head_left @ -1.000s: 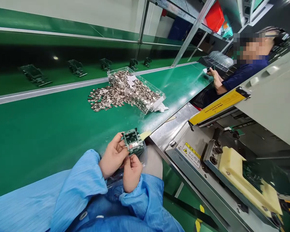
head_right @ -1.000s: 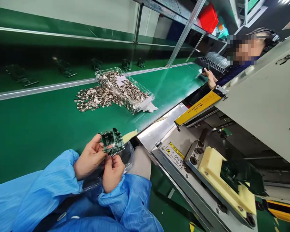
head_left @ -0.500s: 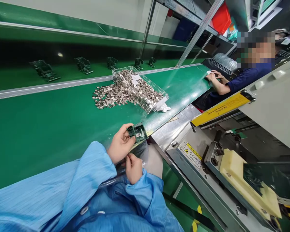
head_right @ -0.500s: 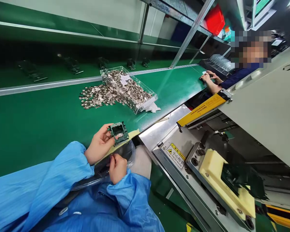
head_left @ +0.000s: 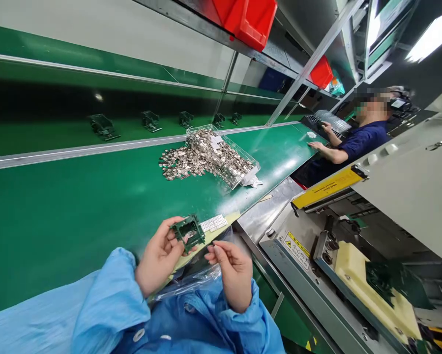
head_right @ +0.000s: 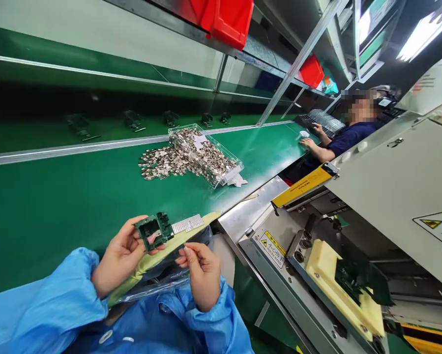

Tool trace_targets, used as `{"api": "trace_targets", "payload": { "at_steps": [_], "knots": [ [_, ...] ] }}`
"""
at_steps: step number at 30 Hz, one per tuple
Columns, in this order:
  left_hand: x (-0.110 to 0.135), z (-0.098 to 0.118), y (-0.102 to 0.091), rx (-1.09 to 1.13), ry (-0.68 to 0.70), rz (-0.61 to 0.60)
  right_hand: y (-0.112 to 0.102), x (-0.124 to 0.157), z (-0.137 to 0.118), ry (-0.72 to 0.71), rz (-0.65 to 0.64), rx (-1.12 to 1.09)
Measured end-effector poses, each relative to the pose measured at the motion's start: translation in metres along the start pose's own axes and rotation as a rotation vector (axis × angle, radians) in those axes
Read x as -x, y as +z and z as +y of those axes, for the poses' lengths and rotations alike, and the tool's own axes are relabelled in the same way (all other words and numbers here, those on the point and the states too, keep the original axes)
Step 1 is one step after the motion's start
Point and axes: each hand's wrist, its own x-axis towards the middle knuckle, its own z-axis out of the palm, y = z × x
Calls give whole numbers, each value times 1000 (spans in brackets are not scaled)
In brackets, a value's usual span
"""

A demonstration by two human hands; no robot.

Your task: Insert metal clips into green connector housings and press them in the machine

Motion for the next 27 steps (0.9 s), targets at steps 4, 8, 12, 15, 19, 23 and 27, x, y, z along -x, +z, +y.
{"api": "trace_targets", "payload": {
  "at_steps": [4,8,12,15,19,23,27],
  "knots": [
    [7,-3,0,28,11,-39,30,-6,-21,-264,165,1],
    [7,-1,4,42,19,-51,57,-7,-20,-311,262,-20],
    [10,0,6,59,35,-64,73,-4,-22,-185,271,-10],
    [12,-3,7,55,44,-37,79,-3,-23,-168,272,-22],
    [14,-6,8,65,49,-4,82,-2,-19,-220,310,17],
    [15,-7,10,57,46,20,82,-3,-13,-257,327,61],
    [15,-9,10,61,54,19,81,-3,-11,-240,317,41]
  ]
}}
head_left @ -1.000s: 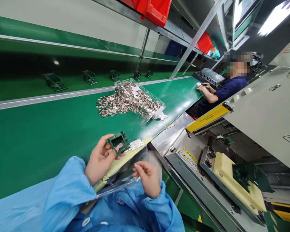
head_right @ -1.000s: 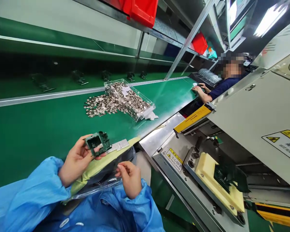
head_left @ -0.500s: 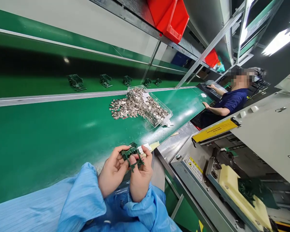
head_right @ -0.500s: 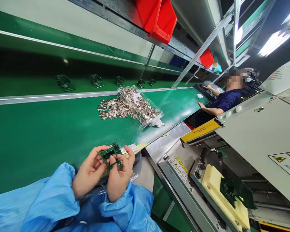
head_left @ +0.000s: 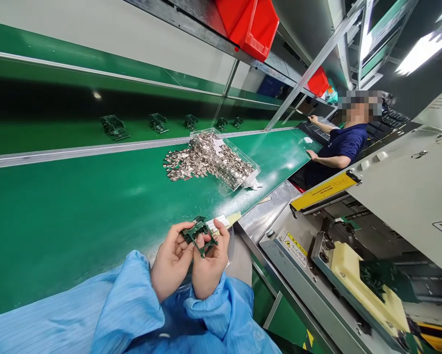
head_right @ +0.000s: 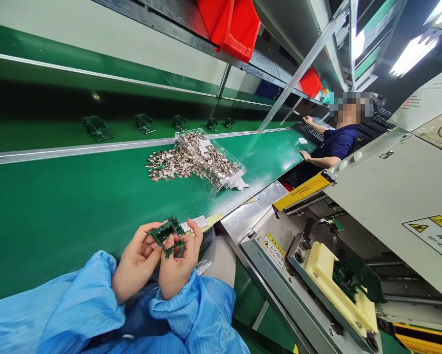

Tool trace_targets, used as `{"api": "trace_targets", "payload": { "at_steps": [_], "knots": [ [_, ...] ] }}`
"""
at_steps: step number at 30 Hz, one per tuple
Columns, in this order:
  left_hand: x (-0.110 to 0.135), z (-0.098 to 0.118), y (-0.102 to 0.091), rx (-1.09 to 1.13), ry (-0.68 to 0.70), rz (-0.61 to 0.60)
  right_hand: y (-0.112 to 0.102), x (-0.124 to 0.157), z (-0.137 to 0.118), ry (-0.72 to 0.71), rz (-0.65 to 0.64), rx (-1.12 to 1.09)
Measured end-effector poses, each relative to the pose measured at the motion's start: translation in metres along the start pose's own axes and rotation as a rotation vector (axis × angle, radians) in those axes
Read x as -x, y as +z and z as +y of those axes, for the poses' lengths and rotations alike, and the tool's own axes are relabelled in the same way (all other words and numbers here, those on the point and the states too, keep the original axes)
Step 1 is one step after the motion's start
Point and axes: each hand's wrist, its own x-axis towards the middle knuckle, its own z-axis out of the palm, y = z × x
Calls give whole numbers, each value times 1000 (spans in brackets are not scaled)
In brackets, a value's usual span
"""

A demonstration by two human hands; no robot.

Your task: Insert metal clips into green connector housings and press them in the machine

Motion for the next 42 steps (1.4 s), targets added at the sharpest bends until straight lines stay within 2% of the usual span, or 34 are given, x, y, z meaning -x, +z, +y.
{"api": "trace_targets", "payload": {
  "at_steps": [3,7,13,18,21,24,27,29,31,33,35,36,38,40,42],
  "knots": [
    [0,0,0,-7,9,4,-1,0,1,44,-7,-61],
    [0,5,0,-20,4,-40,-7,-4,0,156,-36,-275],
    [4,12,3,-54,-28,-134,-37,-21,-4,281,-322,-455],
    [12,8,17,-130,-8,-149,-54,-18,0,331,-285,-500],
    [16,6,28,-193,-16,-195,-65,-14,4,304,-236,-484],
    [17,9,41,-253,-30,-284,-86,-15,5,263,-249,-464],
    [16,14,58,-341,-18,-414,-123,-19,-1,71,-287,-391],
    [14,17,71,-421,14,-536,-154,-19,-10,-84,-291,-251],
    [10,19,88,-484,20,-715,-187,-16,-22,-182,-287,-94],
    [3,24,110,-507,-14,-967,-221,-9,-33,-244,-247,4],
    [-5,30,142,-502,-15,-1220,-255,1,-38,-291,-130,36],
    [-9,34,162,-504,21,-1301,-272,6,-39,-301,-44,41],
    [-16,37,207,-520,168,-1308,-306,15,-37,-309,198,32],
    [-22,32,254,-547,336,-1193,-335,18,-35,-301,506,5],
    [-27,20,297,-573,427,-1120,-359,15,-34,-279,733,-10]
  ]
}}
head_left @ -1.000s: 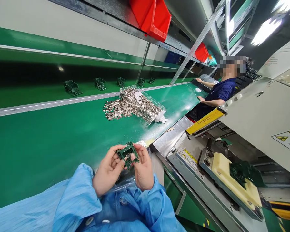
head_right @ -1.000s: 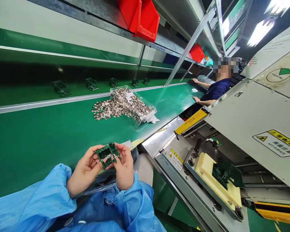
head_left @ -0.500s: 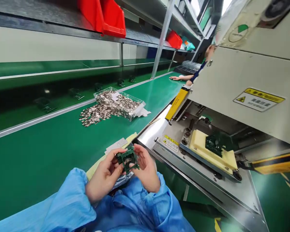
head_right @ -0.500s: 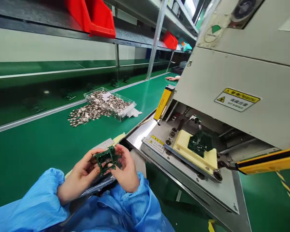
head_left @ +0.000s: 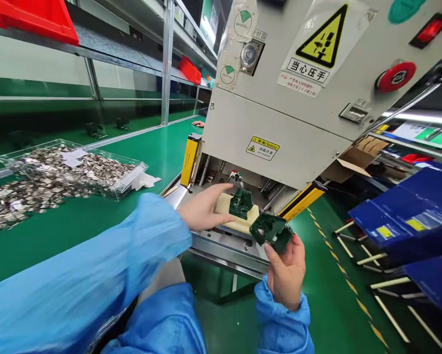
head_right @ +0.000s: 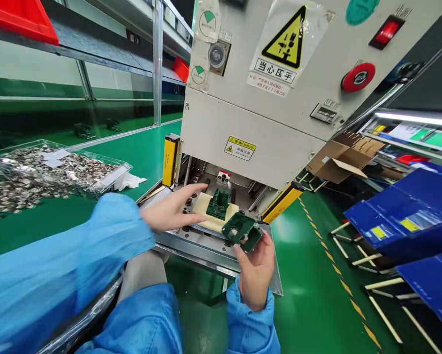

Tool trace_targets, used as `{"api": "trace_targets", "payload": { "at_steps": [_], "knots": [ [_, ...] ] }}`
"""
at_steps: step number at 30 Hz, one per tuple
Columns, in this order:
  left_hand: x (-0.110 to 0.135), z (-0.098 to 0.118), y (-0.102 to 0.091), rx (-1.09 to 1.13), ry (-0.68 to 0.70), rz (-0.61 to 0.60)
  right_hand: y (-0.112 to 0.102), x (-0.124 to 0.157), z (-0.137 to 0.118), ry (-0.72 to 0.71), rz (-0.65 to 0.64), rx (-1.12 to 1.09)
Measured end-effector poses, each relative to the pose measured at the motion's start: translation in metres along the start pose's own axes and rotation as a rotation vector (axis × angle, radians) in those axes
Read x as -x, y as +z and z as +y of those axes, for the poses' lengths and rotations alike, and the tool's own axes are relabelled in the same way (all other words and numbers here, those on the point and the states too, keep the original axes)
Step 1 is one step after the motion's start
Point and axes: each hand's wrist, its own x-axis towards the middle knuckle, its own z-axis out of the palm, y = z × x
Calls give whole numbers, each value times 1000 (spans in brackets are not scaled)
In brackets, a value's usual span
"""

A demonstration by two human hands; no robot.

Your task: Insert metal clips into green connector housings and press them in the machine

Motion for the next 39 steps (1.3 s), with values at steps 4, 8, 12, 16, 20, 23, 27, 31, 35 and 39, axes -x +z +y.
{"api": "trace_targets", "payload": {
  "at_steps": [4,8,12,16,20,23,27,31,35,39],
  "knots": [
    [-46,-14,31,33,-43,13,-6,-32,3,2,46,113],
    [-37,-13,27,117,-28,96,8,-63,8,-64,-74,260],
    [16,-3,-17,244,-65,102,29,-92,12,-65,-429,471],
    [88,-16,-64,236,-346,-15,40,-110,12,11,-711,574],
    [136,-52,-82,195,-557,-54,27,-104,13,-41,-695,730],
    [142,-78,-78,210,-580,-48,-8,-78,20,-79,-456,820],
    [126,-99,-69,157,-543,-120,-75,-28,36,215,90,778],
    [117,-112,-67,137,-496,-196,-111,11,50,351,120,669],
    [119,-127,-70,33,-432,-194,-109,15,65,319,244,636],
    [108,-140,-74,-87,-321,-287,-111,8,74,275,339,649]
  ]
}}
